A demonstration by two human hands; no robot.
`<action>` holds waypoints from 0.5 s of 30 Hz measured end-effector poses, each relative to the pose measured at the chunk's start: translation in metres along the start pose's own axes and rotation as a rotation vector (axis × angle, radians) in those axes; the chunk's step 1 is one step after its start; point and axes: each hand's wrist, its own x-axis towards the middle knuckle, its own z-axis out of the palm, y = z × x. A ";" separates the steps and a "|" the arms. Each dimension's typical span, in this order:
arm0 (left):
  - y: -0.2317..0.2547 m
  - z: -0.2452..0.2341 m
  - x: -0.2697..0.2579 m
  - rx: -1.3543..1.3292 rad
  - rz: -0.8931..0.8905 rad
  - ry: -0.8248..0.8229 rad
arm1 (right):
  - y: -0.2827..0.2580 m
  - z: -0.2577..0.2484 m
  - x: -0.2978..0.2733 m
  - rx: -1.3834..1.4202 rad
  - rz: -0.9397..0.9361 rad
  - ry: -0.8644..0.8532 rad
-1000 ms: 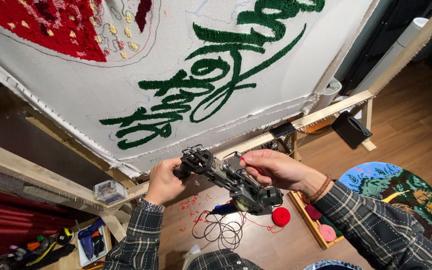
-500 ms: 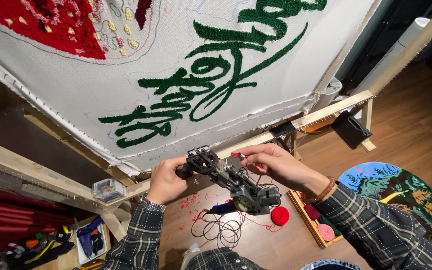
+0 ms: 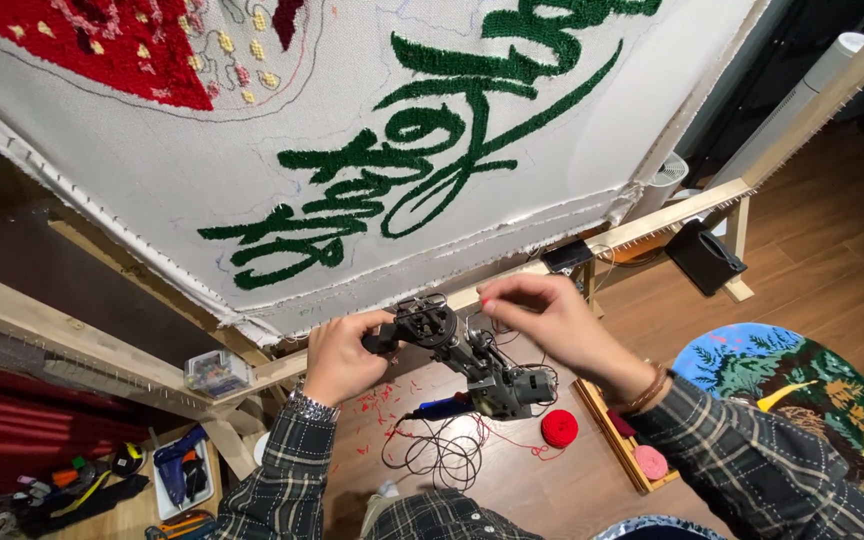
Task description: Threading a tufting gun and using it to fill in a strawberry design on a rug canvas
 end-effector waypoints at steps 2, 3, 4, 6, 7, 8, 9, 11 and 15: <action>0.002 -0.002 -0.001 -0.010 0.005 0.010 | -0.001 -0.012 0.004 0.143 0.092 0.061; 0.003 -0.004 -0.001 -0.020 0.010 0.022 | -0.001 -0.018 0.006 0.286 0.182 0.120; 0.001 -0.004 -0.002 -0.020 0.008 0.021 | -0.002 -0.036 0.013 0.286 0.184 0.119; -0.004 -0.003 -0.003 -0.008 0.011 0.019 | -0.005 -0.070 0.028 0.456 0.054 0.119; -0.010 0.000 -0.003 -0.008 0.009 0.019 | -0.026 -0.086 0.029 0.456 0.055 0.117; -0.015 0.003 -0.004 0.022 0.021 0.000 | -0.048 -0.101 0.030 0.457 0.076 0.218; -0.021 0.006 -0.004 0.052 0.033 -0.019 | -0.070 -0.116 0.031 0.458 0.095 0.320; -0.026 0.006 -0.006 0.059 0.033 -0.004 | -0.046 -0.177 0.035 0.583 0.042 0.503; -0.028 0.003 -0.011 0.078 0.025 0.005 | -0.032 -0.207 0.027 0.295 -0.062 0.711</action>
